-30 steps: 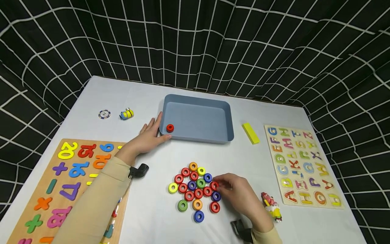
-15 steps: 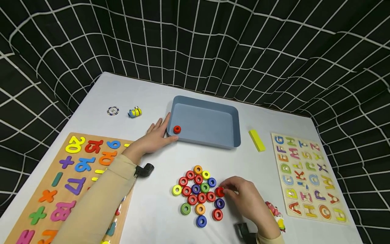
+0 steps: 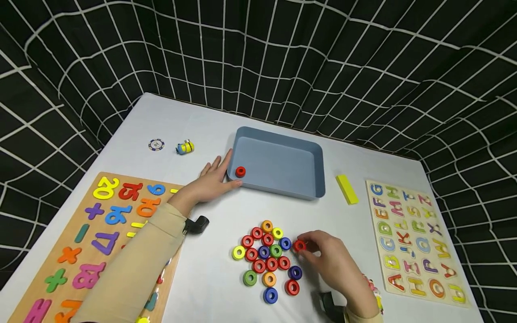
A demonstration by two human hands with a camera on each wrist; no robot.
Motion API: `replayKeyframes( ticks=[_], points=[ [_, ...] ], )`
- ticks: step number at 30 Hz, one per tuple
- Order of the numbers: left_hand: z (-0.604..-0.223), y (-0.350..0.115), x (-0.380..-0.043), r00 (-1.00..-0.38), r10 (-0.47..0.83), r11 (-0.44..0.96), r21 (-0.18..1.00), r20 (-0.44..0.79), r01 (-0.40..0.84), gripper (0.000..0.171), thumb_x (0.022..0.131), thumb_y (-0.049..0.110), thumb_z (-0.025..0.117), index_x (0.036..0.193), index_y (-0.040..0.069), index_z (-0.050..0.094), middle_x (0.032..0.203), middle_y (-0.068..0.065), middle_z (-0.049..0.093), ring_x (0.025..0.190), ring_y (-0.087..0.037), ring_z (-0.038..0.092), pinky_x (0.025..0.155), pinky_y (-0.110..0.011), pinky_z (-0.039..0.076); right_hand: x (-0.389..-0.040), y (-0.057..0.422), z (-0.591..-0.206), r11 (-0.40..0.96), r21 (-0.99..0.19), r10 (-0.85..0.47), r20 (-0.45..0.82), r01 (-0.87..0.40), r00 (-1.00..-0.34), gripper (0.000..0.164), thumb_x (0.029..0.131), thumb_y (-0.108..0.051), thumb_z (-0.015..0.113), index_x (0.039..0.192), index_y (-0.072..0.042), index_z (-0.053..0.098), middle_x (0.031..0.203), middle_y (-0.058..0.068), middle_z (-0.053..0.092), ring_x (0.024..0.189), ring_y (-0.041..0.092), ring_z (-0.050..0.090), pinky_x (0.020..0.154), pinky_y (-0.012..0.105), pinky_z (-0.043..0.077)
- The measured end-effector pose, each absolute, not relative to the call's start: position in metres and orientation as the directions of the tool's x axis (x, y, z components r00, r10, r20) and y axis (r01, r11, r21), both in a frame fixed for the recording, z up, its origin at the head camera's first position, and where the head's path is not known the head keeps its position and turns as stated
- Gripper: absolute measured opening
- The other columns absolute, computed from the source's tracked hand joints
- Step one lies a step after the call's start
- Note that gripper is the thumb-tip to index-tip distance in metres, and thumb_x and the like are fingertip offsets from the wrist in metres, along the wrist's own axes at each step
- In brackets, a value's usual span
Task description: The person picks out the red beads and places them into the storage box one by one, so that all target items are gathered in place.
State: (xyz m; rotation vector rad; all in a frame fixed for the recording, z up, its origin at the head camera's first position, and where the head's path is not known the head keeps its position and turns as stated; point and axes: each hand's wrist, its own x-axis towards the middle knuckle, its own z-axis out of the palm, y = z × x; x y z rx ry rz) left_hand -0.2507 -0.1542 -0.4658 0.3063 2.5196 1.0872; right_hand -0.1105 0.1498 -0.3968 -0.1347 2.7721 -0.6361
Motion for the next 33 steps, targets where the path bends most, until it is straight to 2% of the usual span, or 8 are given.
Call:
replayKeyframes(
  ticks=[6,11,15,20,25,33],
  points=[
    [-0.465,-0.157,-0.250,-0.910,0.332,0.679,0.732,-0.248,0.048,0.098,0.091,0.061,0.052,0.152,0.032,-0.019,0.163,-0.010,0.008,0.152,-0.023,-0.009,0.122,-0.047,-0.011,-0.163,0.127,-0.372,0.817,-0.526,-0.308,-0.051,-0.237,-0.950,0.024,0.085,-0.017,0.074,0.109,-0.013,0.070,0.098,-0.002,0.070,0.088,0.011,0.067,0.083,0.037,0.057],
    [-0.467,-0.159,-0.249,-0.914,0.320,0.674,0.738,-0.250,0.034,0.097,0.091,0.059,0.053,0.152,0.033,-0.018,0.163,-0.012,0.008,0.151,-0.025,-0.009,0.121,-0.047,-0.011,-0.219,0.079,-0.379,0.797,-0.525,-0.377,-0.046,-0.299,-0.925,0.027,0.089,-0.021,0.070,0.114,-0.012,0.069,0.106,0.003,0.070,0.094,0.017,0.068,0.084,0.037,0.056],
    [-0.469,-0.155,-0.248,-0.910,0.327,0.678,0.734,-0.254,0.039,0.097,0.090,0.061,0.052,0.152,0.034,-0.018,0.163,-0.012,0.008,0.152,-0.025,-0.009,0.122,-0.048,-0.009,-0.244,0.054,-0.392,0.810,-0.491,-0.412,-0.087,-0.321,-0.907,0.028,0.090,-0.021,0.068,0.116,-0.010,0.069,0.111,0.005,0.070,0.095,0.018,0.068,0.081,0.034,0.056],
    [-0.468,-0.149,-0.247,-0.907,0.340,0.682,0.729,-0.246,0.057,0.097,0.090,0.063,0.051,0.152,0.033,-0.017,0.163,-0.011,0.010,0.152,-0.025,-0.008,0.122,-0.049,-0.008,-0.253,0.046,-0.402,0.813,-0.507,-0.418,-0.163,-0.288,-0.894,0.028,0.091,-0.020,0.068,0.117,-0.009,0.069,0.109,0.006,0.071,0.094,0.018,0.068,0.078,0.031,0.056],
    [-0.467,-0.144,-0.248,-0.906,0.341,0.684,0.727,-0.250,0.057,0.097,0.089,0.063,0.052,0.152,0.036,-0.017,0.163,-0.010,0.008,0.152,-0.024,-0.009,0.122,-0.049,-0.009,-0.252,0.053,-0.406,0.808,-0.543,-0.392,-0.208,-0.228,-0.896,0.032,0.092,-0.021,0.065,0.120,-0.007,0.067,0.112,0.008,0.071,0.099,0.020,0.068,0.081,0.034,0.056],
    [-0.471,-0.152,-0.250,-0.911,0.326,0.694,0.718,-0.254,0.048,0.097,0.089,0.064,0.051,0.150,0.039,-0.021,0.163,-0.010,0.008,0.152,-0.022,-0.009,0.121,-0.049,-0.009,-0.233,0.078,-0.384,0.778,-0.591,-0.355,-0.131,-0.214,-0.926,0.029,0.095,-0.021,0.061,0.121,-0.009,0.067,0.121,0.007,0.067,0.107,0.022,0.065,0.089,0.040,0.054]
  ],
)
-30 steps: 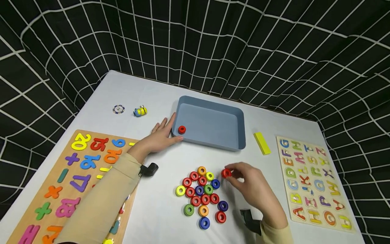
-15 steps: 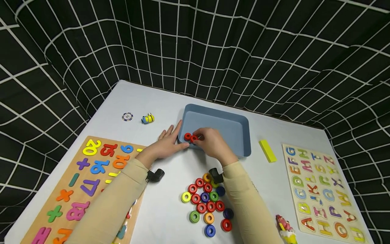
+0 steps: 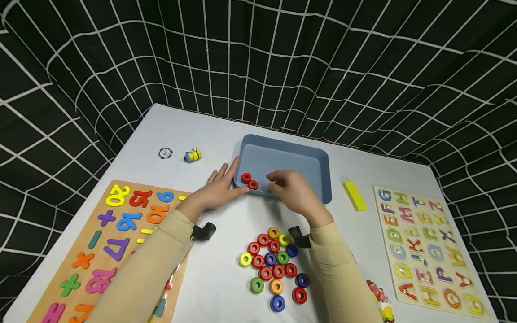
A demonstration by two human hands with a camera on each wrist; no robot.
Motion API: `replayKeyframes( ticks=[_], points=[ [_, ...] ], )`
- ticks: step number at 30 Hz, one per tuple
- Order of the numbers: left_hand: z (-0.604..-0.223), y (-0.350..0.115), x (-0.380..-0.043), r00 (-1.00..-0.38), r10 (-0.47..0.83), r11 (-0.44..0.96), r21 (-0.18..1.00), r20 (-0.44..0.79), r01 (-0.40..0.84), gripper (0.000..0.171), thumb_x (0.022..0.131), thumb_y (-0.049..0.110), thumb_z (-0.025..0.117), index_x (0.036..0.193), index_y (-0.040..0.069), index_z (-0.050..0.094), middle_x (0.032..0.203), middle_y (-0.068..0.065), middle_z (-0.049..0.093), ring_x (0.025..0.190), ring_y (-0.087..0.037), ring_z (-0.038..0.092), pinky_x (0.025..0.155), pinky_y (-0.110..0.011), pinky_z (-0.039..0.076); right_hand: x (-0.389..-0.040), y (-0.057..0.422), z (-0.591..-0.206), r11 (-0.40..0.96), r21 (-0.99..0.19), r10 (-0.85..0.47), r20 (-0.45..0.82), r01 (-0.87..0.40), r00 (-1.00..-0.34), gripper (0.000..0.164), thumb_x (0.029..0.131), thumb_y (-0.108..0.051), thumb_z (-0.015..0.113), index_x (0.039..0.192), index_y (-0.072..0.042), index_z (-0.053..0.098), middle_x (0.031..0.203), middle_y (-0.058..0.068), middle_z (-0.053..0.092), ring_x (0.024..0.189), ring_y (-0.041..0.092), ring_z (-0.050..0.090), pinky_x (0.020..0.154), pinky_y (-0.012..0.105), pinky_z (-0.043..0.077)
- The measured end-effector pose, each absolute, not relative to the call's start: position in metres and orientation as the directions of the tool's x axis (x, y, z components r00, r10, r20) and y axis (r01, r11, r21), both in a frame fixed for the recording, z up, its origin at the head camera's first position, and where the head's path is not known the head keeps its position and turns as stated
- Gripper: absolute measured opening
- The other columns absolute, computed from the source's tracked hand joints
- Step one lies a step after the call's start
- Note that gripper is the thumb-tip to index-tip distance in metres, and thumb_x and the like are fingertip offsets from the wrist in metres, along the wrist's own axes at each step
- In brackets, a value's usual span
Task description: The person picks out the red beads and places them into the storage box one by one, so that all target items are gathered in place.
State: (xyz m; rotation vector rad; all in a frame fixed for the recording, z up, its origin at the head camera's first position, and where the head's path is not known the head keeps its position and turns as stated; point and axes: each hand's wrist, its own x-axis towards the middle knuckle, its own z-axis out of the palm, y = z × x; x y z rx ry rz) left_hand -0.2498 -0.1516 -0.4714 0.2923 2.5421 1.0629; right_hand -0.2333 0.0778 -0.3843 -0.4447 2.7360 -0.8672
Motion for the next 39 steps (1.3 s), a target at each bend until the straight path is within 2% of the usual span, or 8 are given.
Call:
replayKeyframes(
  ticks=[5,12,18,21,24,29,34,39],
  points=[
    [-0.470,-0.151,-0.250,-0.905,0.342,0.693,0.718,-0.251,0.063,0.097,0.090,0.064,0.050,0.149,0.037,-0.022,0.163,-0.009,0.007,0.152,-0.023,-0.009,0.121,-0.048,-0.010,-0.195,0.110,-0.370,0.784,-0.579,-0.304,-0.048,-0.221,-0.951,0.024,0.093,-0.022,0.064,0.116,-0.014,0.069,0.114,0.002,0.069,0.101,0.018,0.066,0.088,0.038,0.055],
    [-0.466,-0.153,-0.249,-0.905,0.349,0.690,0.720,-0.245,0.072,0.096,0.092,0.061,0.050,0.150,0.034,-0.021,0.164,-0.006,0.003,0.151,-0.025,-0.011,0.121,-0.049,-0.012,-0.136,0.131,-0.383,0.805,-0.543,-0.297,-0.023,-0.237,-0.955,0.023,0.087,-0.015,0.071,0.110,-0.013,0.071,0.103,0.000,0.070,0.088,0.007,0.066,0.083,0.034,0.057],
    [-0.466,-0.153,-0.250,-0.901,0.343,0.692,0.720,-0.264,0.052,0.097,0.090,0.063,0.050,0.149,0.036,-0.022,0.164,-0.007,0.001,0.151,-0.024,-0.012,0.121,-0.049,-0.011,-0.078,0.138,-0.398,0.901,-0.433,-0.081,-0.146,-0.010,-0.986,0.021,0.080,-0.018,0.078,0.100,-0.020,0.072,0.093,-0.008,0.067,0.080,0.002,0.059,0.074,0.028,0.053],
    [-0.467,-0.152,-0.250,-0.901,0.342,0.692,0.720,-0.268,0.048,0.097,0.089,0.065,0.050,0.149,0.037,-0.022,0.164,-0.008,0.000,0.151,-0.024,-0.012,0.121,-0.050,-0.011,-0.052,0.142,-0.406,0.910,-0.396,0.029,-0.232,0.122,-0.972,0.021,0.078,-0.021,0.081,0.096,-0.022,0.070,0.088,-0.010,0.064,0.077,0.002,0.056,0.070,0.025,0.051],
    [-0.467,-0.151,-0.250,-0.900,0.347,0.690,0.722,-0.265,0.054,0.098,0.089,0.065,0.049,0.149,0.036,-0.022,0.164,-0.009,0.000,0.151,-0.025,-0.012,0.120,-0.050,-0.012,-0.034,0.144,-0.415,0.901,-0.390,0.080,-0.276,0.188,-0.958,0.025,0.074,-0.025,0.083,0.095,-0.021,0.069,0.084,-0.010,0.061,0.075,0.003,0.053,0.066,0.023,0.050],
    [-0.467,-0.155,-0.249,-0.904,0.333,0.682,0.731,-0.267,0.035,0.098,0.089,0.065,0.050,0.149,0.036,-0.022,0.164,-0.009,0.001,0.151,-0.024,-0.013,0.120,-0.050,-0.012,-0.026,0.138,-0.427,0.911,-0.388,0.040,-0.258,0.142,-0.965,0.037,0.070,-0.028,0.086,0.099,-0.019,0.066,0.089,-0.010,0.059,0.077,0.003,0.050,0.068,0.022,0.051],
    [-0.468,-0.155,-0.247,-0.903,0.334,0.678,0.734,-0.268,0.033,0.098,0.090,0.064,0.050,0.150,0.036,-0.022,0.164,-0.006,0.003,0.151,-0.023,-0.013,0.120,-0.050,-0.013,-0.028,0.135,-0.429,0.908,-0.400,0.013,-0.279,0.128,-0.960,0.036,0.070,-0.020,0.086,0.099,-0.020,0.064,0.096,-0.009,0.061,0.081,0.004,0.053,0.074,0.027,0.055],
    [-0.466,-0.150,-0.249,-0.898,0.357,0.677,0.734,-0.257,0.060,0.097,0.091,0.062,0.050,0.150,0.033,-0.022,0.164,-0.005,0.006,0.151,-0.023,-0.013,0.120,-0.048,-0.013,-0.029,0.139,-0.416,0.896,-0.416,0.019,-0.315,0.157,-0.949,0.037,0.071,-0.017,0.085,0.102,-0.023,0.065,0.098,-0.010,0.062,0.083,0.003,0.057,0.074,0.025,0.055]
  ],
)
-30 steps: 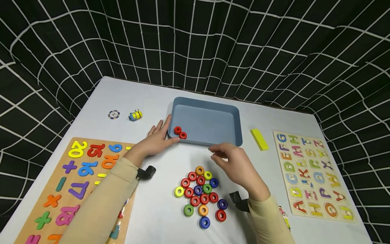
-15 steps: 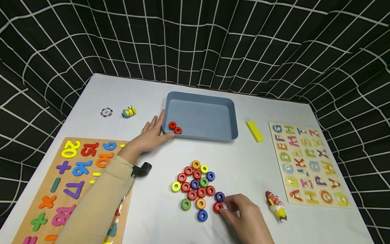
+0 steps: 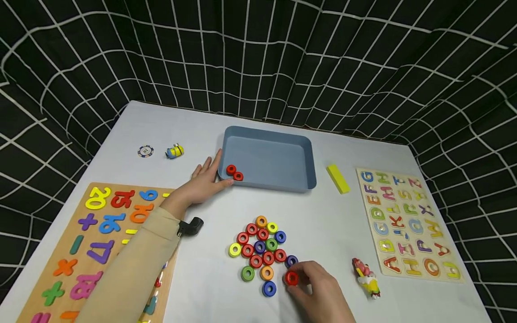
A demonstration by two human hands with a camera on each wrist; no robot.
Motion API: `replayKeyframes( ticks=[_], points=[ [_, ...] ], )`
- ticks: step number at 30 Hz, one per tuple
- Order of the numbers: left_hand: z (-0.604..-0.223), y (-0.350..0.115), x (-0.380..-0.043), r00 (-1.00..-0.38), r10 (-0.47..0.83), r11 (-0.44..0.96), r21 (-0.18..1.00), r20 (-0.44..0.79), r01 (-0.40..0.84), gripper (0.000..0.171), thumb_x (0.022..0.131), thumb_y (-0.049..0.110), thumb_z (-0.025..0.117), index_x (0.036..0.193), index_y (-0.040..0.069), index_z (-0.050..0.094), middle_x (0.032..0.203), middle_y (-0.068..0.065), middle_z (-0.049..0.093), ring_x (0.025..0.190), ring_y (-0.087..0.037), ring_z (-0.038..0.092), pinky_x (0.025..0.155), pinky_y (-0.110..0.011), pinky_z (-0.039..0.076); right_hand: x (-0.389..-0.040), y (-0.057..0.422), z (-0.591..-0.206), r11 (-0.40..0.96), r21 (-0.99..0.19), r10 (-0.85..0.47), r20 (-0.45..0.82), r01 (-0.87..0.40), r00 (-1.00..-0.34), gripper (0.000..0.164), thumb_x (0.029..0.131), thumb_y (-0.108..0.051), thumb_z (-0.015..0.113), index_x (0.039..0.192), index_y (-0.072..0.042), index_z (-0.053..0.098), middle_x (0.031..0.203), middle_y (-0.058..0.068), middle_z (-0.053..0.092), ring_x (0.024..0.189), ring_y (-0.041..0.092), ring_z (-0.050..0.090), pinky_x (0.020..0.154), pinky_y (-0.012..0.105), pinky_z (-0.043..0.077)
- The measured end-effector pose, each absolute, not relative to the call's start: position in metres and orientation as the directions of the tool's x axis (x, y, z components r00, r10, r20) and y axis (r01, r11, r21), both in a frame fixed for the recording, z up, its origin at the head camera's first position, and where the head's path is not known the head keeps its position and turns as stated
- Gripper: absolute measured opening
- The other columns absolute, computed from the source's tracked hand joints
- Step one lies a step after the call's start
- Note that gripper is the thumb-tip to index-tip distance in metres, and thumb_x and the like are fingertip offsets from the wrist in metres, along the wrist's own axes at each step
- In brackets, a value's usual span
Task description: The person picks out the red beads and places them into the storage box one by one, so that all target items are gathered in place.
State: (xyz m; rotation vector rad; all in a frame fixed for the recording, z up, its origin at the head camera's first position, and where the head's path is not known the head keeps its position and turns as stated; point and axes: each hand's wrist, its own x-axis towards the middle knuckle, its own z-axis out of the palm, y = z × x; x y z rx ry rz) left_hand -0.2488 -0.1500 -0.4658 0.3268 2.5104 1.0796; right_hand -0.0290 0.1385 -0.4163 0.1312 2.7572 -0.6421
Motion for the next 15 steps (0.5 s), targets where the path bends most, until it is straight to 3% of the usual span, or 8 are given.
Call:
replayKeyframes(
  ticks=[4,7,10,15],
  points=[
    [-0.464,-0.148,-0.249,-0.893,0.371,0.680,0.729,-0.254,0.076,0.098,0.091,0.062,0.050,0.150,0.033,-0.022,0.164,-0.006,0.007,0.151,-0.022,-0.012,0.121,-0.048,-0.013,-0.046,0.141,-0.395,0.903,-0.422,-0.003,-0.201,0.084,-0.980,0.039,0.072,-0.015,0.084,0.106,-0.024,0.067,0.098,-0.012,0.064,0.084,0.003,0.059,0.076,0.026,0.055],
    [-0.464,-0.148,-0.249,-0.894,0.376,0.684,0.724,-0.246,0.088,0.098,0.090,0.064,0.050,0.150,0.033,-0.022,0.163,-0.007,0.010,0.151,-0.022,-0.012,0.121,-0.047,-0.012,-0.075,0.140,-0.377,0.902,-0.420,-0.104,0.004,-0.096,-0.995,0.038,0.072,-0.011,0.084,0.106,-0.018,0.068,0.098,-0.008,0.066,0.084,0.007,0.062,0.076,0.032,0.056],
    [-0.463,-0.149,-0.249,-0.897,0.374,0.684,0.723,-0.235,0.095,0.098,0.090,0.064,0.050,0.151,0.032,-0.021,0.163,-0.008,0.012,0.151,-0.023,-0.011,0.121,-0.048,-0.012,-0.118,0.130,-0.364,0.867,-0.426,-0.220,0.143,-0.260,-0.965,0.033,0.075,-0.012,0.083,0.105,-0.014,0.069,0.097,-0.003,0.068,0.085,0.013,0.065,0.075,0.036,0.056],
    [-0.462,-0.152,-0.245,-0.904,0.353,0.678,0.732,-0.242,0.069,0.098,0.091,0.062,0.051,0.152,0.031,-0.019,0.162,-0.010,0.013,0.152,-0.023,-0.010,0.121,-0.047,-0.012,-0.193,0.096,-0.369,0.820,-0.479,-0.326,0.057,-0.312,-0.944,0.027,0.083,-0.018,0.076,0.107,-0.012,0.068,0.102,0.001,0.068,0.090,0.018,0.066,0.080,0.036,0.056]
  ],
)
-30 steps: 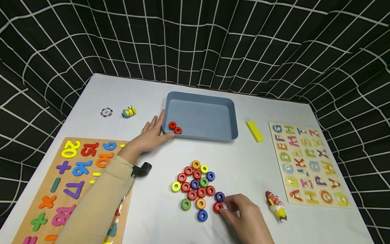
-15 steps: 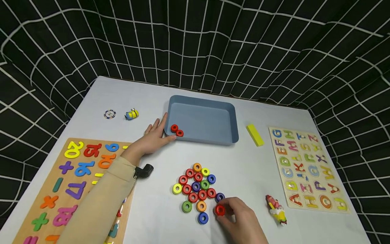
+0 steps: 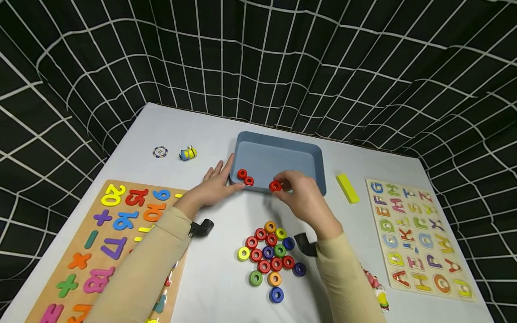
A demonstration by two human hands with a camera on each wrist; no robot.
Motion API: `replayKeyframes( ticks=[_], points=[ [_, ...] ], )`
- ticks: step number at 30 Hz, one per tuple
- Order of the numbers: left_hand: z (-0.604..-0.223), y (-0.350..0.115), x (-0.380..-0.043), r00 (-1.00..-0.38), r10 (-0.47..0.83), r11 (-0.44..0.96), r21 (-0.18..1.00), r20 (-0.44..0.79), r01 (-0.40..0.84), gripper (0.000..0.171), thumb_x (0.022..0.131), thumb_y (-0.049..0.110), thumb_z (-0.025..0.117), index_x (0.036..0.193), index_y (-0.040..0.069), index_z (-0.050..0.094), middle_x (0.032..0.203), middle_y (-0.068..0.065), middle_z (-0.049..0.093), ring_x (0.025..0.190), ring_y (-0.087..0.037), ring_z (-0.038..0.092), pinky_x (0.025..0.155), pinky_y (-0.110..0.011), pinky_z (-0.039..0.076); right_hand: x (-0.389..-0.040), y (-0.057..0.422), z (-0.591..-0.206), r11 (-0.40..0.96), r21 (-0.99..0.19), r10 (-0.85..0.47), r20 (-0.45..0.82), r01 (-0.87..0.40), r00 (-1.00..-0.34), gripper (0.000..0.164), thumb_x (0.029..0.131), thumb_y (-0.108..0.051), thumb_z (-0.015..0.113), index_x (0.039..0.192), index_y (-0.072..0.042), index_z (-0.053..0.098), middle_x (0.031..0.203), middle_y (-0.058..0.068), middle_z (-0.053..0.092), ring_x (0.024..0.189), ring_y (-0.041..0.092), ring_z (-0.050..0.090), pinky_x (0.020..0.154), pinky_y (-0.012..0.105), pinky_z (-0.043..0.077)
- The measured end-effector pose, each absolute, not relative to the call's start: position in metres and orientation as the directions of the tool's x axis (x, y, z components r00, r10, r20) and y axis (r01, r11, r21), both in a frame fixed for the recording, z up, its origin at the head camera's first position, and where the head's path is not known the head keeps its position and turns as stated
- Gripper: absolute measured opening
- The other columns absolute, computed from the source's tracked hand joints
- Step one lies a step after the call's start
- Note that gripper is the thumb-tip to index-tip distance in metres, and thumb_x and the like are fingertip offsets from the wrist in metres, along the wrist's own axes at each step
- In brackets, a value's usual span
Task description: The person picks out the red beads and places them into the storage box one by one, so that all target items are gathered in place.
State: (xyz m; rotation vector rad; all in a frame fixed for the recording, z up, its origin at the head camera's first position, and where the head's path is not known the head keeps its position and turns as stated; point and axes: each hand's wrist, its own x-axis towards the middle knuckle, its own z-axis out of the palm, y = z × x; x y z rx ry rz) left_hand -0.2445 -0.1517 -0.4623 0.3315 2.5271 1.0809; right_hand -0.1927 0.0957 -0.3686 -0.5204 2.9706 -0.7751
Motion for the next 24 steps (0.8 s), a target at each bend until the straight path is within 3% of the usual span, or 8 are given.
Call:
replayKeyframes(
  ticks=[4,8,17,24],
  points=[
    [-0.467,-0.145,-0.243,-0.898,0.360,0.685,0.725,-0.253,0.071,0.098,0.091,0.062,0.050,0.152,0.031,-0.020,0.161,-0.012,0.016,0.152,-0.024,-0.009,0.121,-0.048,-0.011,-0.227,0.084,-0.391,0.826,-0.495,-0.336,-0.053,-0.268,-0.940,0.028,0.085,-0.018,0.075,0.110,-0.009,0.068,0.103,0.005,0.069,0.091,0.019,0.066,0.081,0.035,0.056],
    [-0.468,-0.138,-0.244,-0.894,0.368,0.692,0.718,-0.255,0.080,0.098,0.090,0.063,0.050,0.152,0.032,-0.019,0.161,-0.012,0.017,0.152,-0.024,-0.009,0.122,-0.047,-0.010,-0.238,0.084,-0.405,0.827,-0.515,-0.317,-0.102,-0.223,-0.943,0.029,0.085,-0.018,0.074,0.111,-0.007,0.068,0.103,0.007,0.070,0.092,0.019,0.066,0.082,0.036,0.056],
    [-0.462,-0.141,-0.243,-0.899,0.355,0.693,0.718,-0.257,0.069,0.097,0.091,0.062,0.051,0.152,0.033,-0.018,0.162,-0.012,0.016,0.152,-0.023,-0.009,0.122,-0.047,-0.010,-0.242,0.088,-0.411,0.806,-0.561,-0.331,-0.169,-0.185,-0.928,0.030,0.091,-0.023,0.066,0.116,-0.006,0.068,0.106,0.007,0.071,0.099,0.020,0.066,0.085,0.038,0.055],
    [-0.463,-0.152,-0.245,-0.906,0.343,0.686,0.725,-0.247,0.062,0.097,0.090,0.063,0.051,0.151,0.034,-0.019,0.162,-0.011,0.015,0.152,-0.023,-0.009,0.121,-0.047,-0.011,-0.228,0.092,-0.390,0.788,-0.582,-0.324,-0.111,-0.202,-0.940,0.027,0.094,-0.024,0.062,0.118,-0.011,0.067,0.114,0.005,0.069,0.102,0.020,0.065,0.088,0.039,0.054]
  ],
)
